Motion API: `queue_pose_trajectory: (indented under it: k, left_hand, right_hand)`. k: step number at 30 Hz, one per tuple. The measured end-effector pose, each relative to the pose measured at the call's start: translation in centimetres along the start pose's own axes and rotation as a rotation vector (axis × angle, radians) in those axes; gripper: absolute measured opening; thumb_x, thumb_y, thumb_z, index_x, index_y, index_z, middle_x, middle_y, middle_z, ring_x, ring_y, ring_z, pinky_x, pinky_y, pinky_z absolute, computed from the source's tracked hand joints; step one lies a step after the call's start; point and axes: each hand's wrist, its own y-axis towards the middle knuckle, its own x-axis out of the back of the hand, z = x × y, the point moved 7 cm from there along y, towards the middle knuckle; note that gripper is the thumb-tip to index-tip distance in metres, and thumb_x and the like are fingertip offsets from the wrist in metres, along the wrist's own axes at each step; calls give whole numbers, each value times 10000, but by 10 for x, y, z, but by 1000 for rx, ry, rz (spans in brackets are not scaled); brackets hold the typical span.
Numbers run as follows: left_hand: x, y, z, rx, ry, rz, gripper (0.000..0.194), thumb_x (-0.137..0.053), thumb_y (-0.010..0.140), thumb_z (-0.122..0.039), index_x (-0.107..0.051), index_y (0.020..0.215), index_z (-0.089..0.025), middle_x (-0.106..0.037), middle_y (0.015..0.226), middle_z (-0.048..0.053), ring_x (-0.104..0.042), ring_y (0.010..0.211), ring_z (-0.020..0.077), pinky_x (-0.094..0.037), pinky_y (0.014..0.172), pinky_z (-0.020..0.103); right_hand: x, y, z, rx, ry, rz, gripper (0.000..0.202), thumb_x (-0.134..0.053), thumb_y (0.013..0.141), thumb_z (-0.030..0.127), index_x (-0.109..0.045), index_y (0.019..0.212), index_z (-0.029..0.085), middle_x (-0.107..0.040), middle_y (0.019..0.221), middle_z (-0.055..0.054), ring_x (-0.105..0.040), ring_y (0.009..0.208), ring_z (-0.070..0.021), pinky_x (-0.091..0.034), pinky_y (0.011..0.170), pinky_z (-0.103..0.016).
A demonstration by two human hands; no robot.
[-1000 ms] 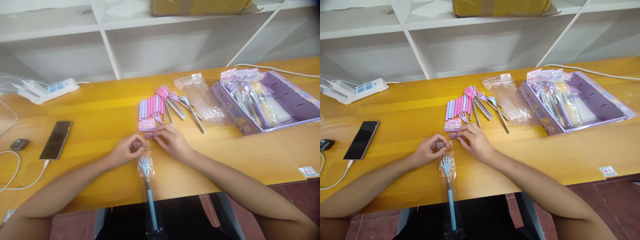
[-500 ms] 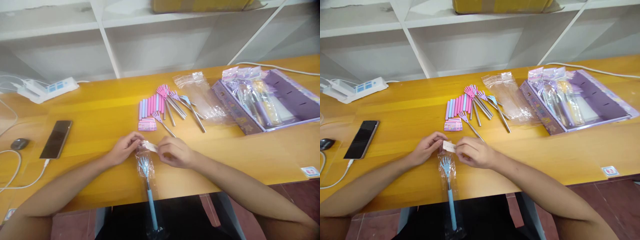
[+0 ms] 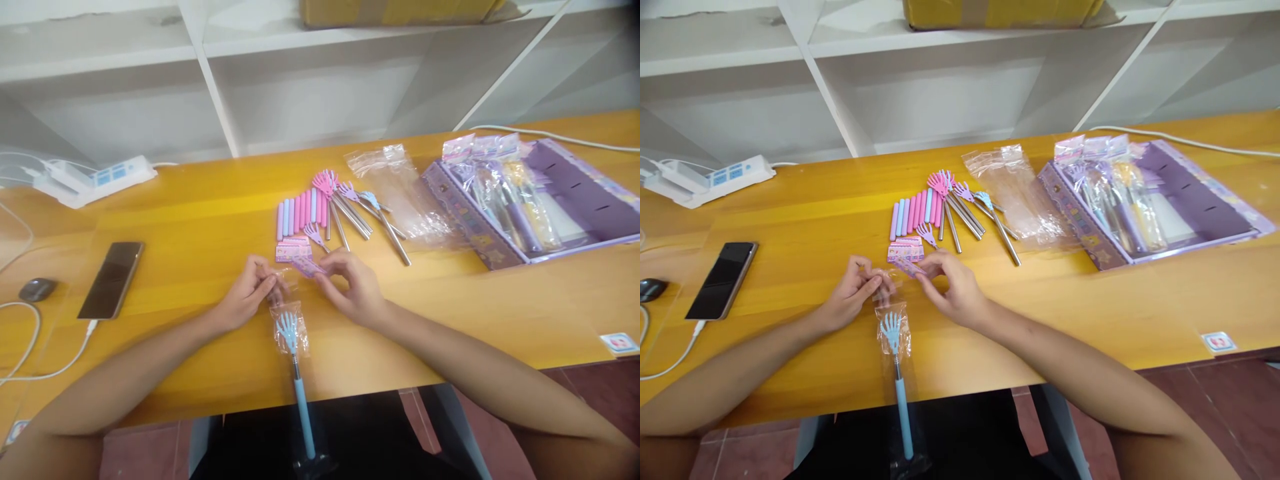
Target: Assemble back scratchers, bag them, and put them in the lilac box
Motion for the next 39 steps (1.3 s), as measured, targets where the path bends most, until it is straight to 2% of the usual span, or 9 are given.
queue_pose_trajectory:
  k: [7, 10, 12, 15, 17, 21, 29, 35, 39]
  left_hand:
    - [2, -3, 7, 69, 164, 33, 258, -486, 1125, -450, -547, 1068, -206, -733, 989, 48, -710, 745, 140, -595, 704, 302]
    - [3, -4, 8, 71, 191, 38, 261, -486, 1124, -443, -577, 1079, -202, -728, 970, 43, -699, 752, 140, -588, 706, 300]
    - [3, -4, 8, 70, 202, 43, 256, -487, 1124, -434, -586, 1081, -202, -726, 976, 43, -698, 762, 140, -587, 714, 301]
    - [2, -4, 7, 81, 202, 53, 247, -479, 1127, -423, -584, 1093, -201, -723, 986, 43, -697, 767, 140, -589, 718, 301]
    - [1, -4, 6, 92, 198, 58, 240, -475, 1129, -418, -578, 1111, -202, -726, 995, 45, -699, 768, 140, -591, 717, 300]
    - [-1, -3, 1, 82, 215, 70, 229, -490, 1126, -400, -590, 1157, -197, -731, 1037, 59, -702, 781, 141, -590, 726, 297]
    - [-3, -3, 1, 1, 257, 91, 234, -642, 1041, -292, -625, 1253, -195, -736, 1145, 94, -715, 944, 172, -589, 851, 316]
    - [-4, -3, 6, -21, 254, 114, 526, -663, 1029, -282, -504, 1529, -240, -737, 1247, 123, -701, 818, 147, -599, 821, 328]
    - [-10, -3, -5, -25, 231, 204, 501, -725, 998, -288, -588, 1477, -238, -728, 1281, 136, -700, 939, 188, -587, 919, 365]
  right_hand:
    - [7, 7, -21, -120, -150, 31, 73, -636, 1055, 255, -598, 1018, 204, -708, 948, -48, -701, 824, -150, -602, 728, -277]
    - [6, 10, -30, -136, -205, 69, 87, -625, 1061, 270, -611, 1011, 200, -722, 947, -49, -681, 775, -144, -573, 673, -268]
    - [6, 13, -31, -115, -231, 68, 87, -615, 1064, 261, -622, 1007, 196, -722, 1048, -77, -685, 847, -156, -565, 676, -273]
    - [12, 17, -25, -67, -268, 14, 72, -618, 1059, 249, -649, 1026, 193, -665, 1192, -115, -661, 923, -169, -558, 697, -291]
    - [16, 18, -18, -41, -268, -26, 56, -618, 1057, 233, -661, 1063, 199, -646, 1129, -102, -626, 840, -151, -540, 670, -289]
    - [14, 14, -9, -47, -150, -14, 53, -606, 1067, 235, -646, 1095, 214, -633, 950, -50, -611, 761, -140, -535, 646, -279]
    - [-15, -5, -20, -235, 239, 118, 231, -622, 1077, 340, -512, 1248, 230, -670, 853, 3, -712, 753, -133, -599, 705, -271]
    - [-15, -2, -23, -300, 339, 98, 216, -670, 1052, 381, -556, 1089, 201, -725, 883, -25, -726, 740, -121, -617, 696, -258]
    - [-14, 0, -23, -336, 379, 78, 229, -688, 1043, 381, -570, 1014, 187, -736, 857, -36, -728, 741, -126, -618, 695, -265]
